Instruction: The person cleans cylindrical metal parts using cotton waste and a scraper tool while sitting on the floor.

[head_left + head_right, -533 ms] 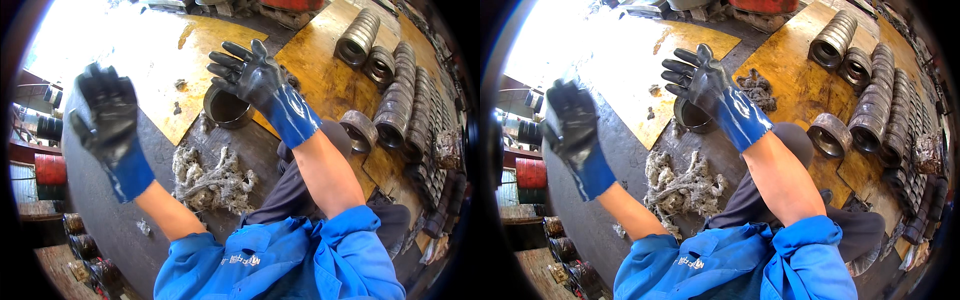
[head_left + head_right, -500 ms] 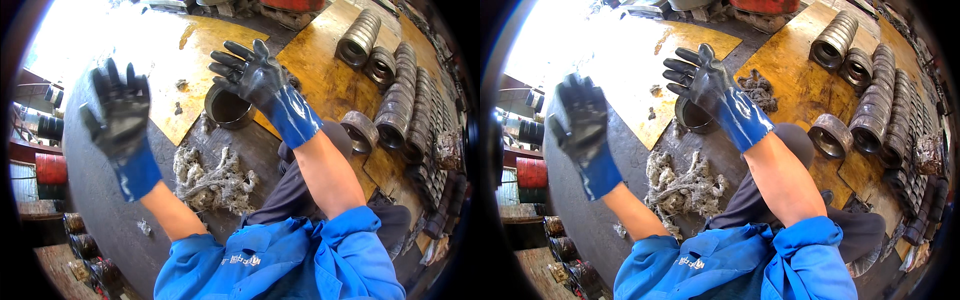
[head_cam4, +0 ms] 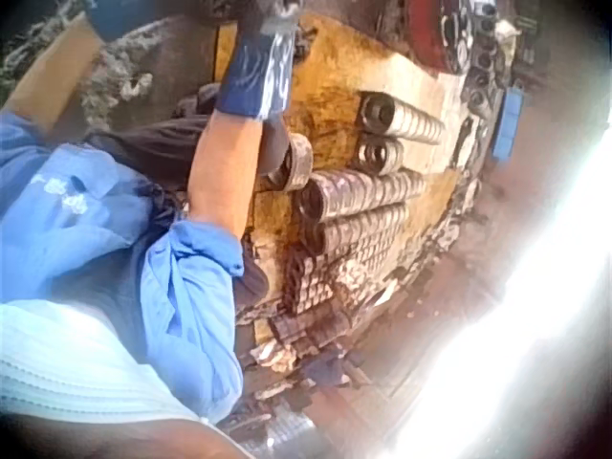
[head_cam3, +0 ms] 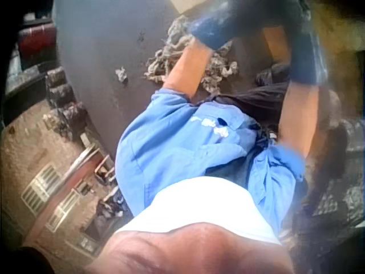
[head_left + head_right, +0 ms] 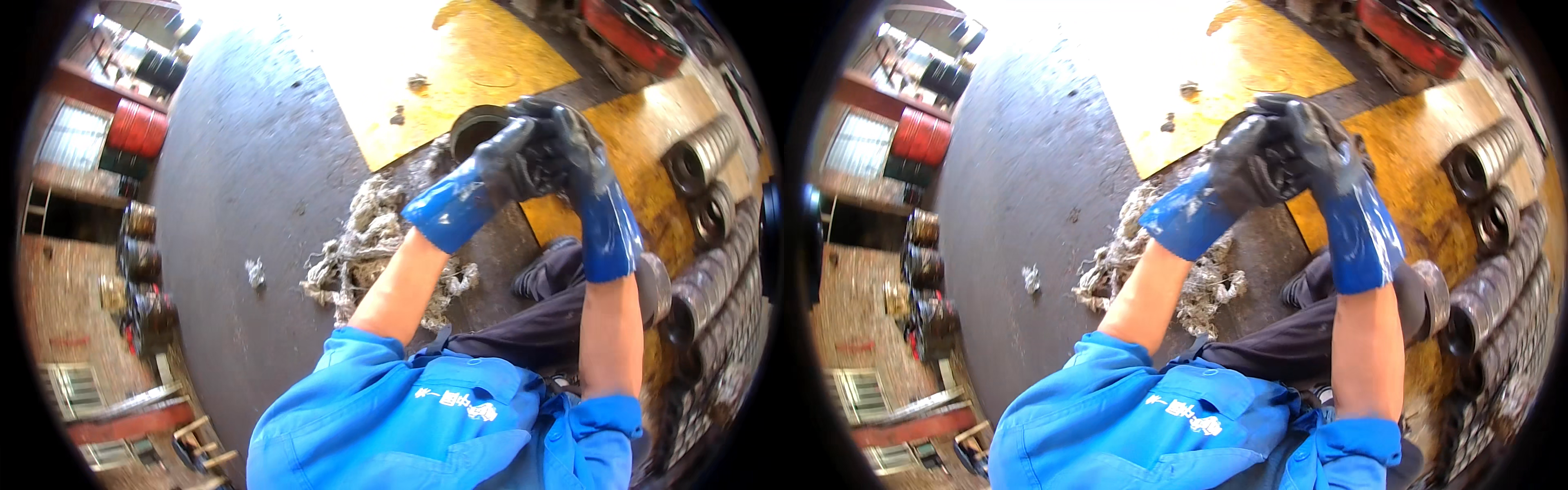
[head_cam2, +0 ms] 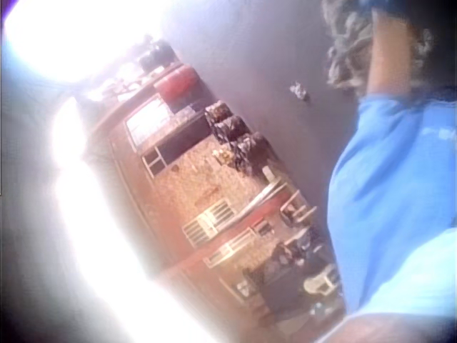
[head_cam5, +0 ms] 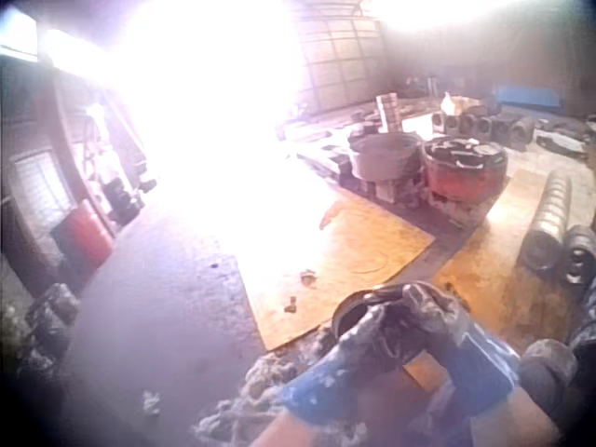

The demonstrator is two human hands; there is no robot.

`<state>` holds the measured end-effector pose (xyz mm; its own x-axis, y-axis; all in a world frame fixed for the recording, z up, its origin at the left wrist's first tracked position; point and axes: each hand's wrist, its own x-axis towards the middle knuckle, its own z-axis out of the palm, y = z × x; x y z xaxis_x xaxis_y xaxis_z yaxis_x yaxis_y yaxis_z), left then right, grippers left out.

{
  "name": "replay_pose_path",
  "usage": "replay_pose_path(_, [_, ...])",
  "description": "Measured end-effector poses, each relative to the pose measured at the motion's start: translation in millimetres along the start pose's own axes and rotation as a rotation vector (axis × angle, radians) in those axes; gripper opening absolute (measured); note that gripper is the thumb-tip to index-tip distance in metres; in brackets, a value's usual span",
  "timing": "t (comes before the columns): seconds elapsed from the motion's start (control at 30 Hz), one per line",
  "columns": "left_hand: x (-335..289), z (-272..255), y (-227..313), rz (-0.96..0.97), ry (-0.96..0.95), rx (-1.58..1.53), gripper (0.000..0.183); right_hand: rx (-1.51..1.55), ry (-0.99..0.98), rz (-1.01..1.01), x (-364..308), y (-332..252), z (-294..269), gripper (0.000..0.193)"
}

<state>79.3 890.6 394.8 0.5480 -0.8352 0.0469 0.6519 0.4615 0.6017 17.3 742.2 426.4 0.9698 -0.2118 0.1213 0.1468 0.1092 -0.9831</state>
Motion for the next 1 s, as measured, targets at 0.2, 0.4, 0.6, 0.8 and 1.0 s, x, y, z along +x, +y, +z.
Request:
replay_pose_path(0.2, [-30,-13,-2,-0.005,-0.155,-0.328,0.045,0.092,-0.215,0.273,6,7,22,0.055])
replay_pose_path(0.4, [-33,-117,33,0.159,0.51,0.538,0.034,0.049,0.063,0.301,30,46,23,0.072])
replay_pose_path(0.6, [-216,-279,59,-0.234,1.06,0.883,0.083,0.348,0.373,0.255,36,55,11,0.067])
replay_pose_path(0.8, [-288,-321,-30,-0.613,1.26,1.147,0.08,0.3,0.387,0.321,37,75,18,0.066])
replay_pose_path(1.0, [-324,-253,7,-0.182,1.213,1.06,0.034,0.269,0.323,0.363,31,69,23,0.071])
